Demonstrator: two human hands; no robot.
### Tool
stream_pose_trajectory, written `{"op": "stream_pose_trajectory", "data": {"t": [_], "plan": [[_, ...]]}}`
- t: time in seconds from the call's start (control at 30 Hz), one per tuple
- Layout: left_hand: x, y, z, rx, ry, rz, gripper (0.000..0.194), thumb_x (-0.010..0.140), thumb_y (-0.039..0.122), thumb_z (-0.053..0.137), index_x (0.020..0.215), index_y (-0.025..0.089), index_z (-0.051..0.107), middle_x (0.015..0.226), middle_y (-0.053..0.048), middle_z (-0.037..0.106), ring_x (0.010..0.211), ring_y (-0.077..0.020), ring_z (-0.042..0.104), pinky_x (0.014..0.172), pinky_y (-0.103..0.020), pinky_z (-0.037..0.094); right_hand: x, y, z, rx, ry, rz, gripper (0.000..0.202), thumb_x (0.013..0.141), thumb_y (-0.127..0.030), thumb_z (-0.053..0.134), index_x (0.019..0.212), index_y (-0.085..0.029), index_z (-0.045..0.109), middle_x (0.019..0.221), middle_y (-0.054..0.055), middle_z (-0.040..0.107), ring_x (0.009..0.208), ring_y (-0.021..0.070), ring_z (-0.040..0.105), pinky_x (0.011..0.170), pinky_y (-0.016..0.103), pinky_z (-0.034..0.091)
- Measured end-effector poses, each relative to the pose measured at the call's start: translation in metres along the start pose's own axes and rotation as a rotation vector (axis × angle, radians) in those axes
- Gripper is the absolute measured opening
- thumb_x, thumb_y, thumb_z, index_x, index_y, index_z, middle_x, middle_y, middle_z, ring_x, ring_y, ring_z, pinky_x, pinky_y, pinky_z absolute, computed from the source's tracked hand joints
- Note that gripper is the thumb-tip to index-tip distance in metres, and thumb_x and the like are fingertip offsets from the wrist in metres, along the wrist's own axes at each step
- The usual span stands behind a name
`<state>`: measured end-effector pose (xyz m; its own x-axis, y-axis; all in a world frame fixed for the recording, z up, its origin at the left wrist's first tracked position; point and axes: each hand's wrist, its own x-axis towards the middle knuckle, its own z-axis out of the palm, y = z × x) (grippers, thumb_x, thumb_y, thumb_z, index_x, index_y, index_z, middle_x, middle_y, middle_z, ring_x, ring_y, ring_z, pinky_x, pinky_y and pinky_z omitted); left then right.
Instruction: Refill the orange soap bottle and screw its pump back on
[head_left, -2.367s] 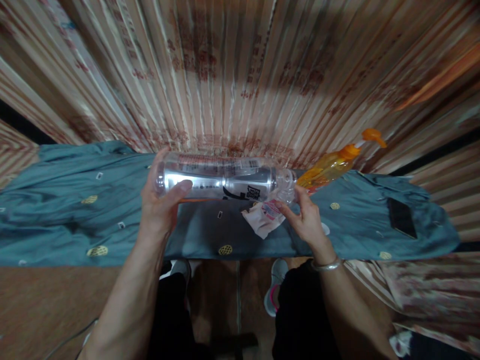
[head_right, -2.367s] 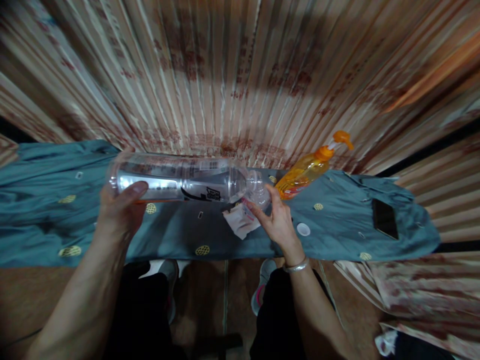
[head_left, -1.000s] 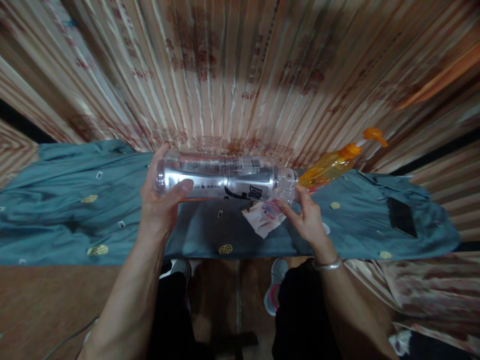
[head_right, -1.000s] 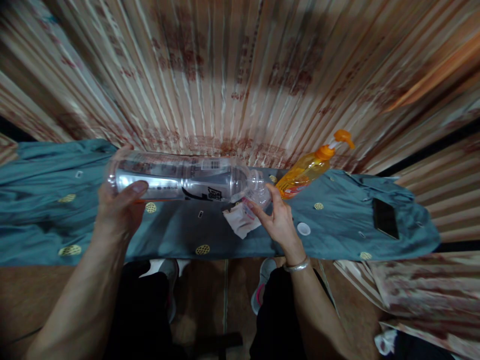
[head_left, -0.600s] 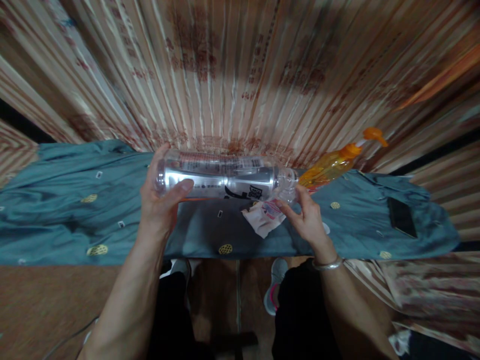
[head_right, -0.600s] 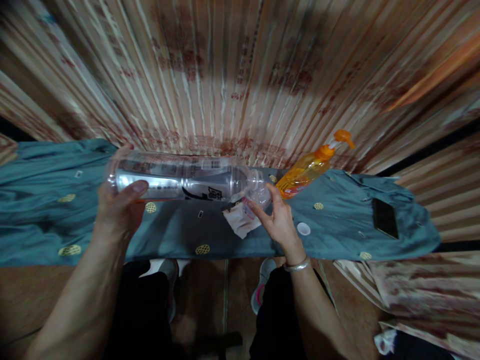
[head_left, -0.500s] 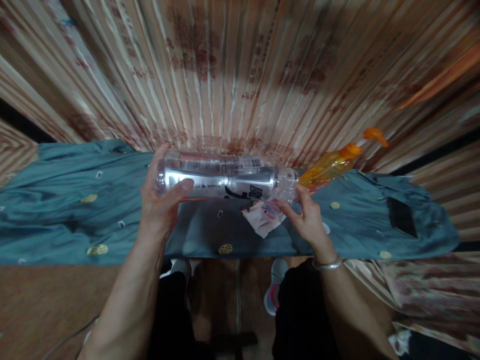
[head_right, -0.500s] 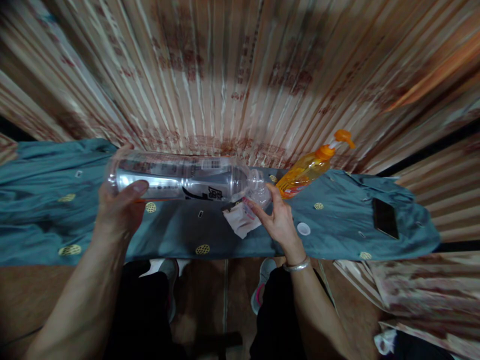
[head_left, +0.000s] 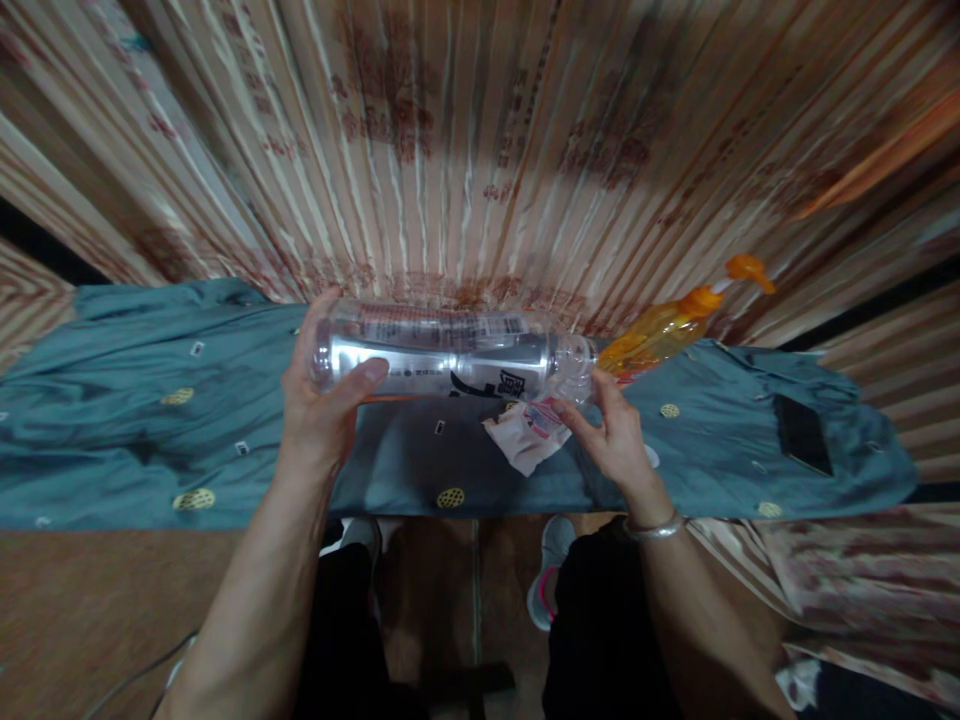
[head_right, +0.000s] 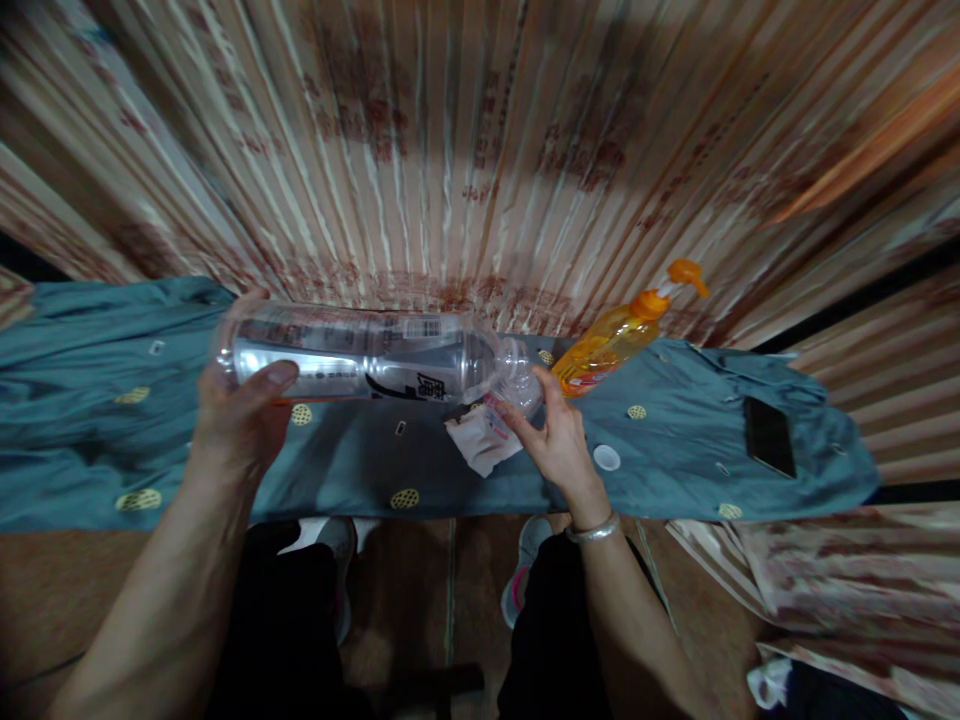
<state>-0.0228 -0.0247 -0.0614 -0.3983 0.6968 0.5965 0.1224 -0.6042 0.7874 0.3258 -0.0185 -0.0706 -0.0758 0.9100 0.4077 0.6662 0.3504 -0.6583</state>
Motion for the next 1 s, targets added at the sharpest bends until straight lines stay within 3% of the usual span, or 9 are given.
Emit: {"op": "stream_pose_trajectory", "data": {"t": [0.13, 0.57, 0.7, 0.87, 1.0], "plan": [[-0.0004, 0.003, -0.0001, -0.061, 0.011, -0.105, 0.084, 0.063, 0.065, 0.099, 0.139, 0.042, 0.074, 0.128, -0.003, 0.073, 0.125, -0.0335, 0.067, 0.116, -0.057, 0.051, 0.0, 0.0001, -0.0001, -0.001, -0.005, 0.01, 0.074, 0.092, -0.084, 0.065, 0.136, -0.024, 0.066, 0.116, 0.013, 0.08, 0.108, 0.0366, 0.075, 0.102, 0.056, 0.06], [0.0012, 0.0024, -0.001, -0.046, 0.004, -0.061, 0.083, 0.064, 0.063, 0.1, 0.14, 0.042, 0.072, 0.128, -0.003, 0.071, 0.12, -0.0318, 0.068, 0.112, -0.056, 0.053, -0.0005, 0.002, 0.0008, -0.002, 0.005, -0.004, 0.08, 0.091, -0.086, 0.064, 0.138, -0.021, 0.066, 0.12, 0.016, 0.08, 0.109, 0.0373, 0.076, 0.1, 0.056, 0.061], [0.0014, 0.0049, 0.0009, -0.05, 0.024, -0.059, 0.088, 0.057, 0.058, 0.104, 0.138, 0.042, 0.075, 0.124, -0.002, 0.073, 0.118, -0.0318, 0.069, 0.114, -0.057, 0.052, -0.0003, 0.0029, 0.0014, 0.003, 0.007, 0.004, 0.077, 0.091, -0.084, 0.066, 0.138, -0.023, 0.065, 0.124, 0.015, 0.08, 0.111, 0.0366, 0.075, 0.101, 0.055, 0.06], [0.0015, 0.0065, -0.0001, -0.058, -0.018, -0.077, 0.079, 0.067, 0.06, 0.099, 0.14, 0.043, 0.073, 0.127, -0.003, 0.073, 0.123, -0.0333, 0.068, 0.118, -0.06, 0.05, 0.0002, 0.0018, 0.0006, 0.001, 0.0, -0.001, 0.078, 0.091, -0.085, 0.064, 0.137, -0.022, 0.066, 0.121, 0.015, 0.08, 0.11, 0.0375, 0.075, 0.102, 0.056, 0.059], [0.0016, 0.0056, -0.0011, -0.042, -0.035, -0.057, 0.078, 0.07, 0.061, 0.097, 0.142, 0.042, 0.071, 0.125, -0.003, 0.072, 0.121, -0.0331, 0.069, 0.111, -0.057, 0.055, -0.0001, 0.002, 0.0007, -0.022, 0.009, -0.005, 0.074, 0.093, -0.083, 0.064, 0.137, -0.024, 0.065, 0.116, 0.012, 0.08, 0.107, 0.0356, 0.076, 0.099, 0.052, 0.061]]}}
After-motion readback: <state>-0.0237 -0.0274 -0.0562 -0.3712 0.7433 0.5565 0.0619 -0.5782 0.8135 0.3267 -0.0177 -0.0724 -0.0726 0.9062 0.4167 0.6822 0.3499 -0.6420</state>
